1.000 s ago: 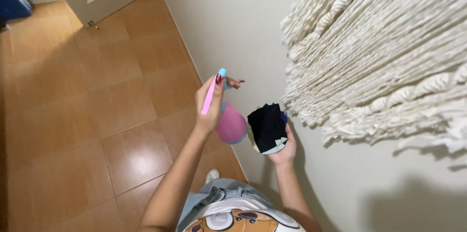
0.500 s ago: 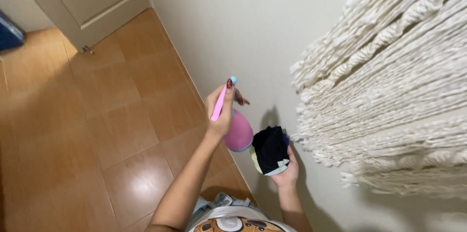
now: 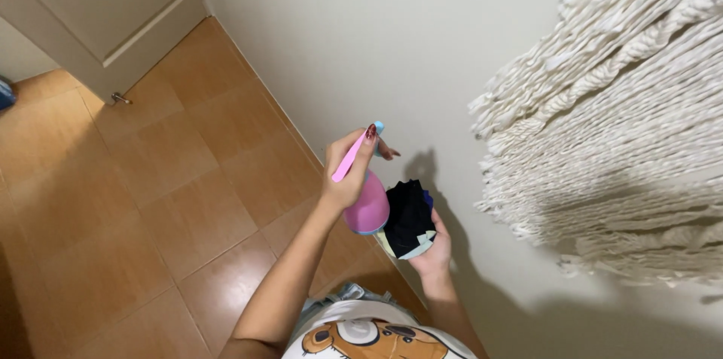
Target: The person uses a duster on a long handle to dust the walls and a door. They then use a spray bottle and a cloth to wipe the walls, focusing on the lower sections and corners.
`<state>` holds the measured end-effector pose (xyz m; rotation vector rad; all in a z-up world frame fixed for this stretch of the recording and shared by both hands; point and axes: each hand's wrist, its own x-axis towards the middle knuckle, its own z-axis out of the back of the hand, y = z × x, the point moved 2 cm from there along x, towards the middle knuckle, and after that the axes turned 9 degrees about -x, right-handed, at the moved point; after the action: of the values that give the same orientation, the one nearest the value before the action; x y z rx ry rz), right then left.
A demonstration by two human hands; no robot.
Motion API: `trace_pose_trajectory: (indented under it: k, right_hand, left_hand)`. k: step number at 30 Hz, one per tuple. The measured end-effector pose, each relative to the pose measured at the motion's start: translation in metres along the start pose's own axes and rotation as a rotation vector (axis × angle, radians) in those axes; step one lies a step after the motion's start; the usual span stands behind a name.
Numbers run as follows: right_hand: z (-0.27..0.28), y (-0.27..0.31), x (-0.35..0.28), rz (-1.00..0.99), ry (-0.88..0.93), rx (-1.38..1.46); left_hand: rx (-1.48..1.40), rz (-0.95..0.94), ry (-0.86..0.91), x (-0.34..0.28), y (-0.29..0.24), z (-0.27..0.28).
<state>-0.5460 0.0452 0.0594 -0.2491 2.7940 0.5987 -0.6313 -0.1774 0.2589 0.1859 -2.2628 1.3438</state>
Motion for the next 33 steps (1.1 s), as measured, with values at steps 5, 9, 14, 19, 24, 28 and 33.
trace_pose_trajectory:
  k: [5, 9, 14, 19, 24, 28, 33]
  right_hand:
    - [0.019, -0.003, -0.002, 0.023, -0.033, 0.072]
    - [0.027, -0.001, -0.011, 0.046, -0.183, -0.009]
    - [0.034, 0.002, -0.027, 0.031, -0.237, 0.005]
    - [0.062, 0.010, -0.037, 0.046, -0.335, -0.002]
    - [0.071, 0.021, -0.043, 0.029, -0.329, -0.013]
    - [0.076, 0.029, -0.039, 0.001, -0.337, -0.025]
    - [0.070, 0.028, -0.035, -0.018, -0.352, -0.065]
  left_hand:
    - [0.211, 0.128, -0.100, -0.008, 0.016, 0.011]
    - [0.174, 0.228, -0.075, -0.021, 0.045, 0.026]
    - [-0.041, 0.354, 0.052, -0.042, 0.078, 0.031]
    - [-0.191, 0.477, -0.035, -0.073, 0.119, 0.038]
    - [0.172, 0.597, -0.145, -0.090, 0.099, 0.026]
    - [0.457, 0.526, -0.090, -0.104, 0.097, 0.026]
    - [0.412, 0.443, -0.056, -0.123, 0.113, 0.036]
